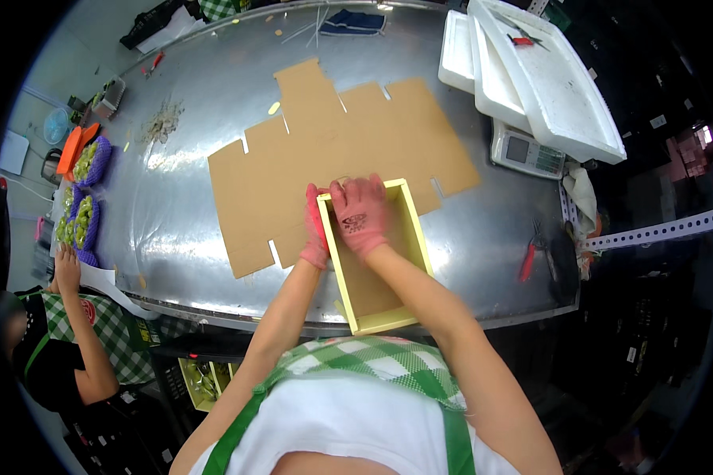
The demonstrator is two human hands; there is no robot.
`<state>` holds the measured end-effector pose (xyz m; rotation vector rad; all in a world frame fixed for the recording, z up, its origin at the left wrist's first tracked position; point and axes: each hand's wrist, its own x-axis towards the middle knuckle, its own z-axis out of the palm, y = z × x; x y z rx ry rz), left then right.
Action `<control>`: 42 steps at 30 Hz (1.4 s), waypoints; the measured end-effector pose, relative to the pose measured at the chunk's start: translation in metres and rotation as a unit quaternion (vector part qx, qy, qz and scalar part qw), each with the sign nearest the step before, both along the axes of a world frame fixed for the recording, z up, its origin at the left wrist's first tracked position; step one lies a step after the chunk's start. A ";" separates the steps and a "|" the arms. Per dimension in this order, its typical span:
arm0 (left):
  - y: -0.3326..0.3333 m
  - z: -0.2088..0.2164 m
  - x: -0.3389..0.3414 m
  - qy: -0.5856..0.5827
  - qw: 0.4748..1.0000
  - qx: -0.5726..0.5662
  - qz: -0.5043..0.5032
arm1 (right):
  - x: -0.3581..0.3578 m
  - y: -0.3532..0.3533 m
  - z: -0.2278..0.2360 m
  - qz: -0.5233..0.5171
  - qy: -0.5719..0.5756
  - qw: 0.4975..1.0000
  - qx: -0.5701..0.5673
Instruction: The person assembles flat cardboard sheets into rectangular boxes by folding the sides and tucking the tabs into slots. They repeatedly pick up new sheets, fold them into shape, and place the finished boxes on the table. The task is performed by hand without tools.
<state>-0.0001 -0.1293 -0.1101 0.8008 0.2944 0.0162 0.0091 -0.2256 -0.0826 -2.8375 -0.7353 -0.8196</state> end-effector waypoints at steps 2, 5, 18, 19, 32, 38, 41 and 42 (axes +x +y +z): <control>0.005 -0.005 0.006 -0.022 0.997 0.071 0.005 | -0.005 0.004 0.033 0.003 0.127 0.992 0.022; 0.008 -0.006 0.004 -0.012 1.000 0.013 -0.018 | -0.004 -0.028 0.079 0.166 0.312 0.923 0.150; 0.012 -0.006 -0.006 -0.026 0.988 0.138 0.069 | 0.041 -0.139 -0.031 0.081 0.422 0.548 0.718; -0.002 -0.012 -0.005 -0.007 0.993 0.113 0.044 | 0.024 -0.097 -0.037 0.069 0.452 0.536 0.710; 0.040 0.016 -0.040 -0.072 0.968 0.239 0.036 | -0.006 -0.132 -0.014 0.060 0.443 0.639 0.626; 0.017 -0.015 -0.134 -0.055 0.971 0.225 -0.067 | -0.144 -0.128 -0.061 0.034 0.473 0.594 0.650; -0.007 0.006 -0.145 -0.067 0.961 0.239 -0.121 | -0.153 -0.124 -0.062 0.041 0.513 0.572 0.639; -0.009 0.014 -0.143 -0.079 0.956 0.249 -0.133 | -0.149 -0.124 -0.056 0.045 0.525 0.571 0.630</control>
